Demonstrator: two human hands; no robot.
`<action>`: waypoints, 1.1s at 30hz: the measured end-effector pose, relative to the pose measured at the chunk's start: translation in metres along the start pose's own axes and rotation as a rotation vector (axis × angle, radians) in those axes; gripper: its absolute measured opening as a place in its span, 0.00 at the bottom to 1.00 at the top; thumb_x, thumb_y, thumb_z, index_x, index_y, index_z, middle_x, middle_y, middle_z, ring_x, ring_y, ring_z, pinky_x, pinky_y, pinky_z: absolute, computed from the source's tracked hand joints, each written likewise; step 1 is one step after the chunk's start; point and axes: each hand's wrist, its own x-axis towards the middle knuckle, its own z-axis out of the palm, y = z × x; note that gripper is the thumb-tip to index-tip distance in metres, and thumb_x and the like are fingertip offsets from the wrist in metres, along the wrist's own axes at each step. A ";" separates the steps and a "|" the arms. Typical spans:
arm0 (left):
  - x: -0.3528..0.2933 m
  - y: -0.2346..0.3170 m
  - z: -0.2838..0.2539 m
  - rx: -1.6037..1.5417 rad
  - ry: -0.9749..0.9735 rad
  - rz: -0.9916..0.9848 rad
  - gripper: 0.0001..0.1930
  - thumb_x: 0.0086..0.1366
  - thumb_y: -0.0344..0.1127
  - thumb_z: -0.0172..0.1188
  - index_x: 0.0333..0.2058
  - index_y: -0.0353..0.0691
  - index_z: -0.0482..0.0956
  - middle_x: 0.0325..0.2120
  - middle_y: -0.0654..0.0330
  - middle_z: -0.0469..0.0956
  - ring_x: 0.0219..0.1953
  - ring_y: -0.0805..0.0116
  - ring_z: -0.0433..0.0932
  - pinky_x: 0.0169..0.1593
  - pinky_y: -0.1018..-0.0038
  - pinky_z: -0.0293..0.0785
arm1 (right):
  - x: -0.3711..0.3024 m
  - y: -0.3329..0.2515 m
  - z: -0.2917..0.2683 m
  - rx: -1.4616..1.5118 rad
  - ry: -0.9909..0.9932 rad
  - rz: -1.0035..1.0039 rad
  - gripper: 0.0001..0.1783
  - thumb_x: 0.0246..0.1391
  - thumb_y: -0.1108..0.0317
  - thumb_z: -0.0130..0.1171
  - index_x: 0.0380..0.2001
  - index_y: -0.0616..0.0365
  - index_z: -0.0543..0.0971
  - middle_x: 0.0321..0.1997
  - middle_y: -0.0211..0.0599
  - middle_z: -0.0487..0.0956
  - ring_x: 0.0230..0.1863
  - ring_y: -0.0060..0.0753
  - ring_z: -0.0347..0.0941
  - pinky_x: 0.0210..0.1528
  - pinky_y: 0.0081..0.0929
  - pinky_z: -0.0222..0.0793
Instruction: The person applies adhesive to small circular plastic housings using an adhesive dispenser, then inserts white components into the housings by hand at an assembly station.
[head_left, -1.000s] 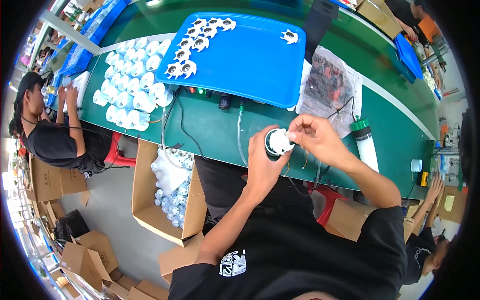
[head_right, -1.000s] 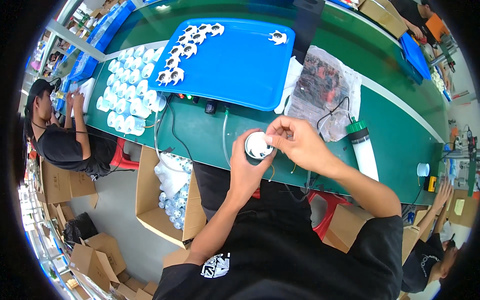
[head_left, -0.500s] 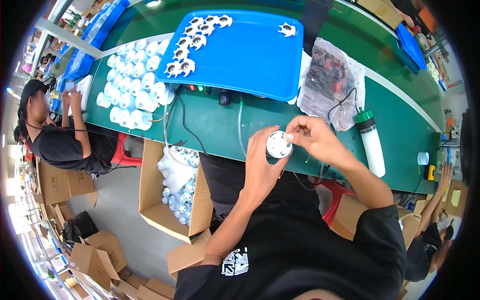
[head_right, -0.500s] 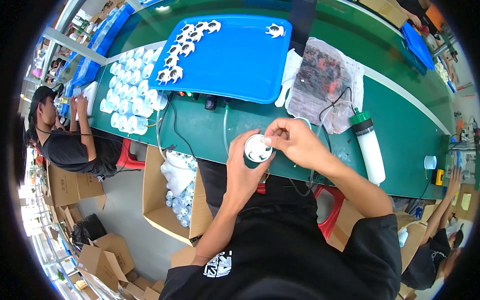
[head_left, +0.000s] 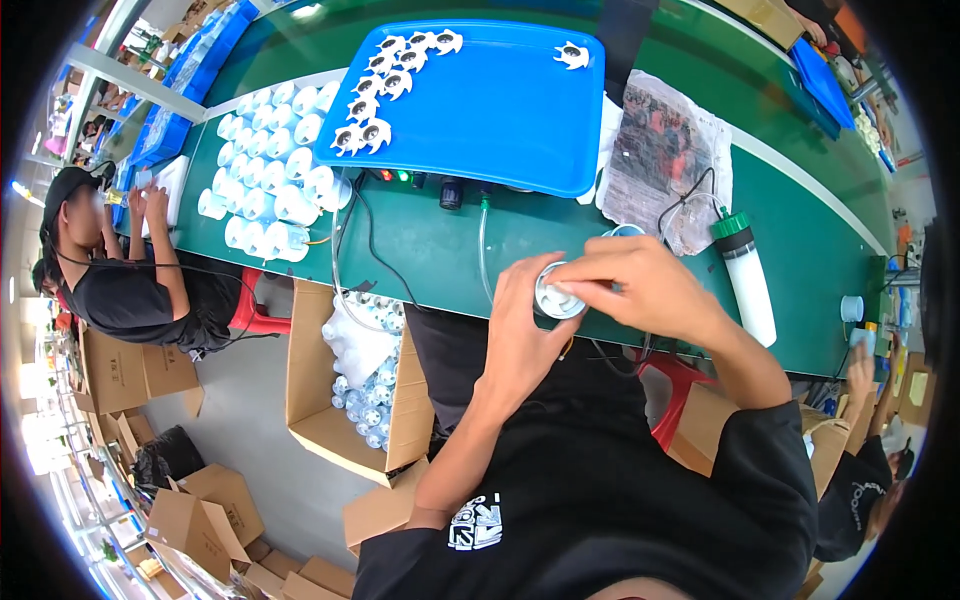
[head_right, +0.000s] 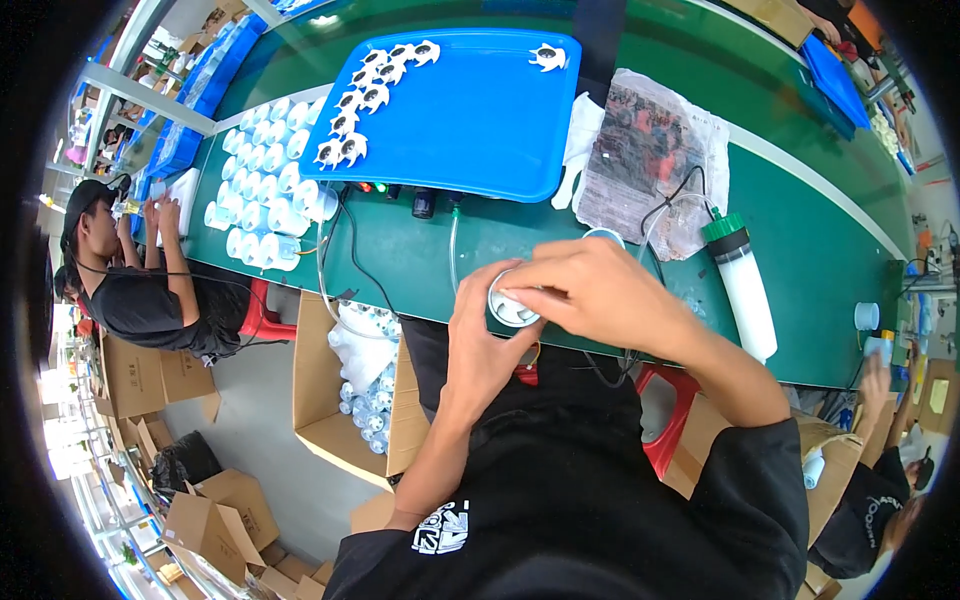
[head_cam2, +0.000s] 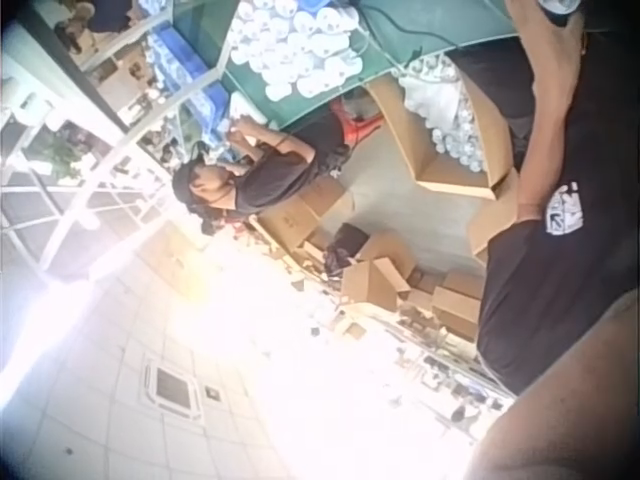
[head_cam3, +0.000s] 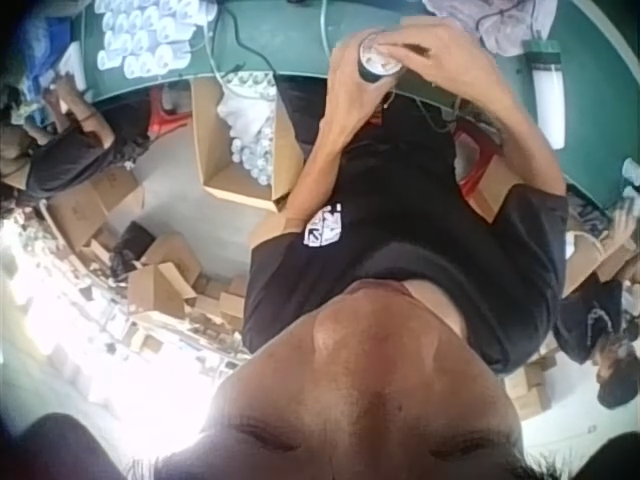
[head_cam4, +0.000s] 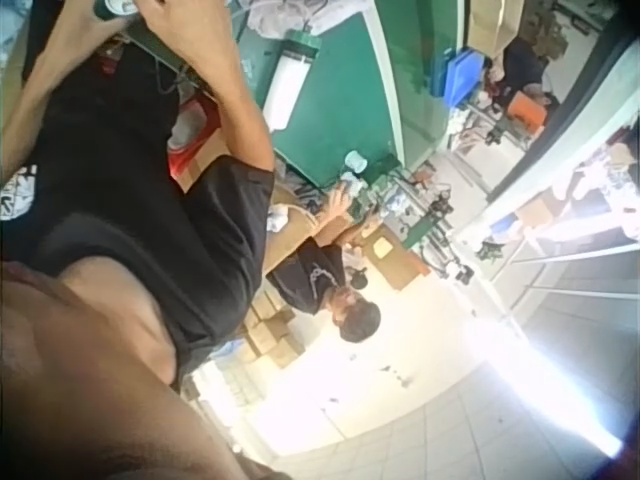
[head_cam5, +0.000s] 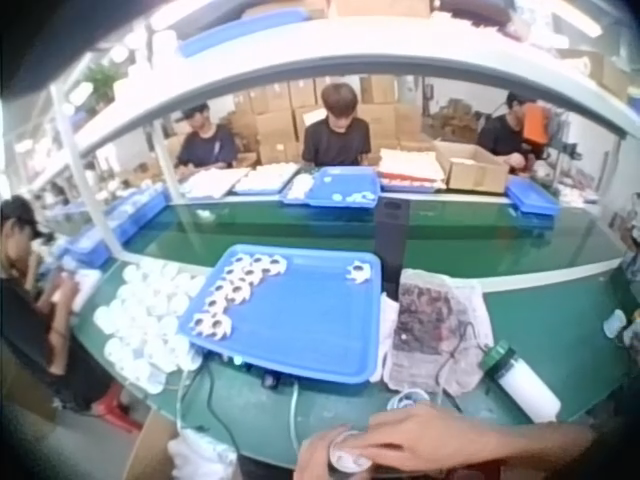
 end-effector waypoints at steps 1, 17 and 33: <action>0.001 0.000 -0.002 -0.013 0.033 -0.019 0.32 0.44 0.24 0.72 0.51 0.38 0.72 0.48 0.54 0.75 0.51 0.52 0.74 0.55 0.64 0.71 | 0.003 -0.002 -0.003 0.062 0.055 -0.015 0.09 0.52 0.70 0.63 0.37 0.56 0.85 0.23 0.40 0.75 0.24 0.41 0.73 0.27 0.35 0.66; 0.027 -0.064 -0.060 0.081 0.333 -0.297 0.30 0.56 0.29 0.67 0.56 0.36 0.66 0.46 0.46 0.76 0.49 0.50 0.76 0.54 0.63 0.71 | 0.039 0.024 -0.043 0.165 0.147 0.172 0.24 0.63 0.59 0.54 0.15 0.63 0.77 0.09 0.29 0.65 0.14 0.17 0.56 0.20 0.25 0.51; 0.007 -0.001 0.084 -0.081 -0.016 0.135 0.46 0.52 0.35 0.72 0.64 0.30 0.53 0.60 0.40 0.62 0.62 0.42 0.62 0.65 0.58 0.59 | 0.180 0.137 -0.050 -1.296 0.249 -0.039 0.05 0.43 0.73 0.58 0.22 0.59 0.82 0.37 0.46 0.80 0.41 0.43 0.79 0.35 0.36 0.78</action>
